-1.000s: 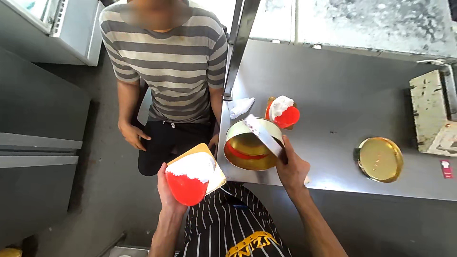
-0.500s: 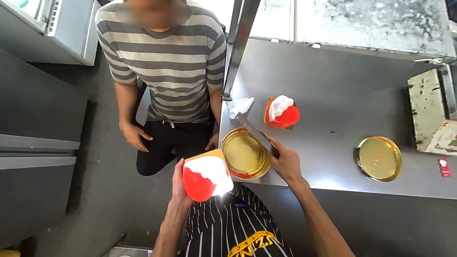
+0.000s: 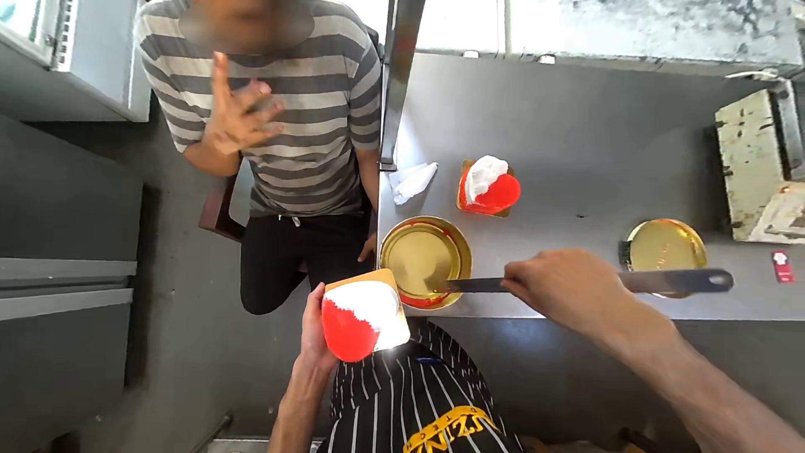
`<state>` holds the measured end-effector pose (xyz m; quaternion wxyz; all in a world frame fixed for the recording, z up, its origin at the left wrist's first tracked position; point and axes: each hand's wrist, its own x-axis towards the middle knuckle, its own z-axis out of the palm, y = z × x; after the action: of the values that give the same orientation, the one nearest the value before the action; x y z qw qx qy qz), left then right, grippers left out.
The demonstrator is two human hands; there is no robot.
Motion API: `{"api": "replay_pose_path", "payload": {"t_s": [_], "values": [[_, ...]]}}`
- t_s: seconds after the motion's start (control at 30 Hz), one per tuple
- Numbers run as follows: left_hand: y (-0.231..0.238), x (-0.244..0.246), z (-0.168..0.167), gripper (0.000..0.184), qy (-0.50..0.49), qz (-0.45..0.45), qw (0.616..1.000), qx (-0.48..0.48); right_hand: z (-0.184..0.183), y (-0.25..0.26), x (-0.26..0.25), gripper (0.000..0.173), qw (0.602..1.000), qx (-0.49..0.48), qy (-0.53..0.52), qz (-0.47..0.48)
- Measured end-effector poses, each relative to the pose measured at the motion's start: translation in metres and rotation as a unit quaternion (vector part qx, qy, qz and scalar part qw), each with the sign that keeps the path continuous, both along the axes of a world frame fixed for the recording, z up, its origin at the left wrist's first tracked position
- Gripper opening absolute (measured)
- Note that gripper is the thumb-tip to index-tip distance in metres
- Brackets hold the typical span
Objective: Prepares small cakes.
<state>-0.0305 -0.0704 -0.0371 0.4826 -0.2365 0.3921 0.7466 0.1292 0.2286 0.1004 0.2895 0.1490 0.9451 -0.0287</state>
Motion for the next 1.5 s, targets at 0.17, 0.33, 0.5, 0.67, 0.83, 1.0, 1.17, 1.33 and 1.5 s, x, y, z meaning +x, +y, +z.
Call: {"api": "replay_pose_path", "payload": {"t_s": [0.17, 0.33, 0.5, 0.67, 0.83, 1.0, 1.17, 1.33, 1.5], "values": [[-0.002, 0.003, -0.004, 0.065, -0.005, -0.009, 1.0, 0.01, -0.006, -0.002, -0.044, 0.027, 0.992, -0.047, -0.121, 0.005], [-0.002, 0.011, -0.004, 0.064, -0.023, 0.008, 1.0, 0.01, -0.042, 0.003, -0.018, 0.029, 0.991, -0.118, -0.047, -0.037], [0.0, 0.013, -0.002, 0.062, -0.014, 0.003, 1.0, 0.007, -0.074, -0.021, 0.006, 0.024, 0.977, -0.17, 0.05, -0.115], [0.001, 0.01, 0.003, 0.06, 0.013, -0.002, 1.0, -0.007, -0.092, -0.047, 0.016, 0.025, 0.951, -0.214, 0.103, -0.195], [0.002, 0.008, 0.001, 0.064, 0.014, -0.034, 0.999, -0.015, -0.106, -0.062, 0.018, 0.026, 0.924, -0.228, 0.132, -0.277], [0.001, 0.007, 0.0, 0.06, 0.042, -0.045, 0.998, 0.017, -0.116, -0.065, 0.028, 0.024, 0.894, -0.265, 0.172, -0.32], [-0.004, 0.002, 0.008, 0.063, 0.052, -0.065, 0.996, 0.016, -0.122, -0.064, 0.049, 0.025, 0.838, -0.338, 0.205, -0.377], [-0.005, -0.007, 0.017, 0.064, 0.042, -0.091, 0.995, 0.012, -0.116, -0.065, 0.069, 0.026, 0.792, -0.383, 0.252, -0.404], [0.001, -0.011, 0.025, 0.056, 0.047, -0.101, 0.994, -0.009, -0.105, -0.065, 0.091, 0.024, 0.766, -0.39, 0.284, -0.425]]}}
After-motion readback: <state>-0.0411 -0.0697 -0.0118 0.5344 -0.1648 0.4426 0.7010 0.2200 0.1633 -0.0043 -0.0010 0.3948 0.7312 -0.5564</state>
